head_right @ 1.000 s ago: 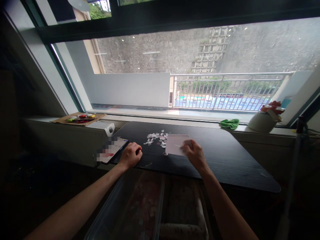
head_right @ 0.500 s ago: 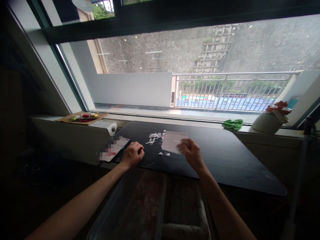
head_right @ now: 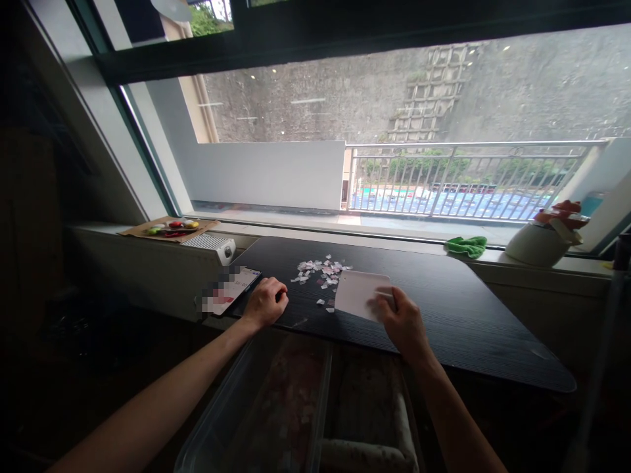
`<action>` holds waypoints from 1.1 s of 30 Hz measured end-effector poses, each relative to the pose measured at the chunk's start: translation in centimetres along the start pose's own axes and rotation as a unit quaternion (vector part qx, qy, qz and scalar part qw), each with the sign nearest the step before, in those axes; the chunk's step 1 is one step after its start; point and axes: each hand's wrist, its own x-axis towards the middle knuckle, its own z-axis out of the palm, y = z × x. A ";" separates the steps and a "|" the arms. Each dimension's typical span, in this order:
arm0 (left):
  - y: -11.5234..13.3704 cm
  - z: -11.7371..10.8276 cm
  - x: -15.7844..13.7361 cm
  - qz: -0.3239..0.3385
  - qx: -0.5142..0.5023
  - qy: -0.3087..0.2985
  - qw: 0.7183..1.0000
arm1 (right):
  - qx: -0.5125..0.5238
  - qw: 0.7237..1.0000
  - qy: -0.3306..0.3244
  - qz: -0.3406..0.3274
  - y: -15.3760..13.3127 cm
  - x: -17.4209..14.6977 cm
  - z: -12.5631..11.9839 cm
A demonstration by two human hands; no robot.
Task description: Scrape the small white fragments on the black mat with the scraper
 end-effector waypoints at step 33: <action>0.4 -0.2 0.0 -0.014 -0.010 -0.007 1.000 | 0.098 0.981 -0.163 0.035 0.7 -1.4 2.5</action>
